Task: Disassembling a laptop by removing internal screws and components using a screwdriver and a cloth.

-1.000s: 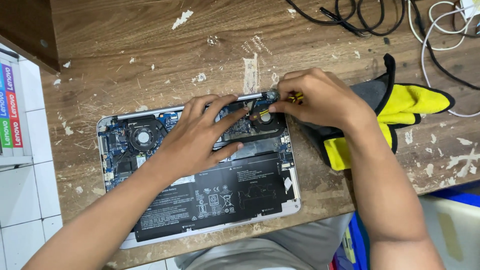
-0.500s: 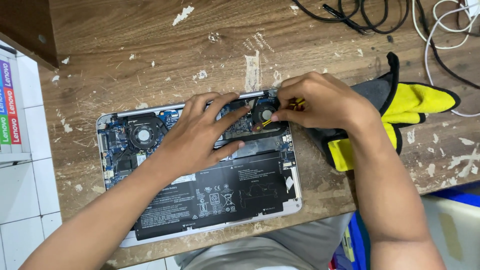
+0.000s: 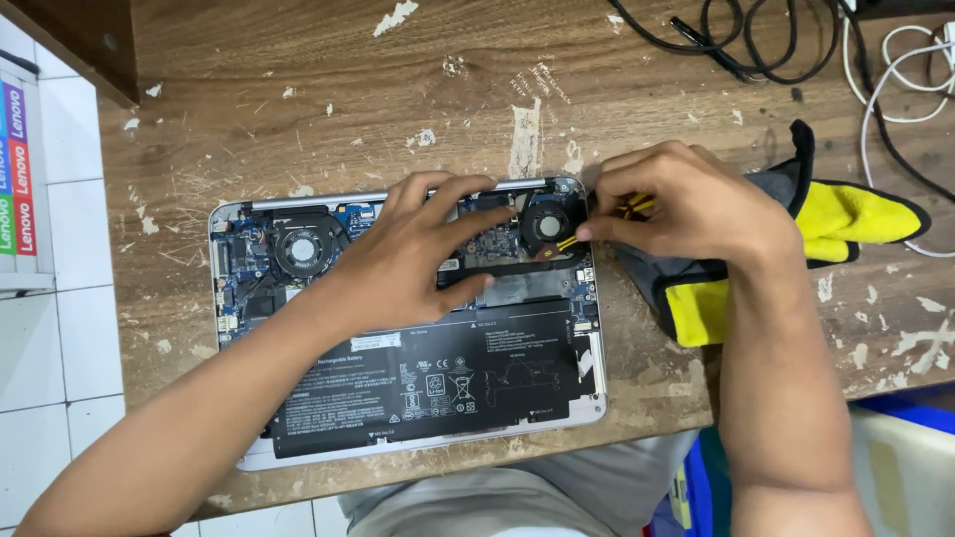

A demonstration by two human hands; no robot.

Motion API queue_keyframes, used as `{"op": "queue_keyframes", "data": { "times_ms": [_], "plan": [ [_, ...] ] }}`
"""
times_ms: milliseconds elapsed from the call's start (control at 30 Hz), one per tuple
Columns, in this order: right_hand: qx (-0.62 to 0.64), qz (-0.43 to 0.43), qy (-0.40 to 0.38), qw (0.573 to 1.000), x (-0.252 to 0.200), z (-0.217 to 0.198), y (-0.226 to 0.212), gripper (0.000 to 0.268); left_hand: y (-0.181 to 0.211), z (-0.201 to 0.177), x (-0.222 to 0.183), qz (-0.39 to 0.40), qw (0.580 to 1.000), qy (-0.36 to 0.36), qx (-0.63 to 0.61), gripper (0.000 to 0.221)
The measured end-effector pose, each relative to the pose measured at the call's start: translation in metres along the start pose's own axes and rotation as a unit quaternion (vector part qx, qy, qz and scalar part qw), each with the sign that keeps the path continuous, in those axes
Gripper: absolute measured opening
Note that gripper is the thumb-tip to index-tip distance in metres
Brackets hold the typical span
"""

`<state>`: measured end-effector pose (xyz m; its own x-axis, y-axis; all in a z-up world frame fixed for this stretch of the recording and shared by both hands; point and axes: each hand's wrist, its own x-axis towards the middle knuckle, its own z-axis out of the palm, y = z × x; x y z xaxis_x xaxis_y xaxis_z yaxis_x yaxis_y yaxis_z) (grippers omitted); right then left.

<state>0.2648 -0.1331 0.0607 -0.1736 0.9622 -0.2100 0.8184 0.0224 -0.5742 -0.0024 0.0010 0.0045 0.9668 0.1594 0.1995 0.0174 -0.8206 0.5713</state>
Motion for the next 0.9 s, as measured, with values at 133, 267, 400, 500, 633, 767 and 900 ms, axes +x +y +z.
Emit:
{"op": "queue_keyframes", "data": {
  "times_ms": [133, 267, 400, 500, 633, 767, 900],
  "plan": [
    [0.015, -0.127, 0.089, 0.988, 0.006, 0.012, -0.005, 0.027, -0.002, -0.007, 0.001, -0.043, 0.992, -0.022, -0.114, 0.046],
    [-0.061, -0.102, 0.104, 0.987, 0.013, 0.03, -0.014, 0.024, -0.008, -0.014, 0.0, -0.069, 0.974, 0.002, -0.215, 0.04],
    [-0.068, -0.127, 0.166, 0.976, 0.016, 0.037, -0.016, 0.025, -0.011, -0.016, 0.0, -0.088, 0.963, 0.025, -0.253, 0.041],
    [-0.03, -0.151, 0.203, 0.967, 0.018, 0.033, -0.015, 0.021, -0.007, -0.016, 0.002, -0.126, 0.968, 0.008, -0.217, 0.04],
    [-0.043, -0.09, 0.238, 0.966, 0.016, 0.031, -0.005, 0.009, 0.002, -0.01, 0.005, -0.124, 0.987, -0.086, -0.054, 0.049],
    [-0.09, -0.004, 0.224, 0.97, 0.015, 0.031, 0.005, 0.013, -0.005, -0.002, -0.004, -0.01, 1.0, 0.005, -0.013, 0.049],
    [-0.092, -0.042, 0.21, 0.972, 0.015, 0.028, 0.011, 0.012, -0.005, -0.005, -0.004, 0.016, 1.0, 0.026, 0.001, 0.05]
  ]
}}
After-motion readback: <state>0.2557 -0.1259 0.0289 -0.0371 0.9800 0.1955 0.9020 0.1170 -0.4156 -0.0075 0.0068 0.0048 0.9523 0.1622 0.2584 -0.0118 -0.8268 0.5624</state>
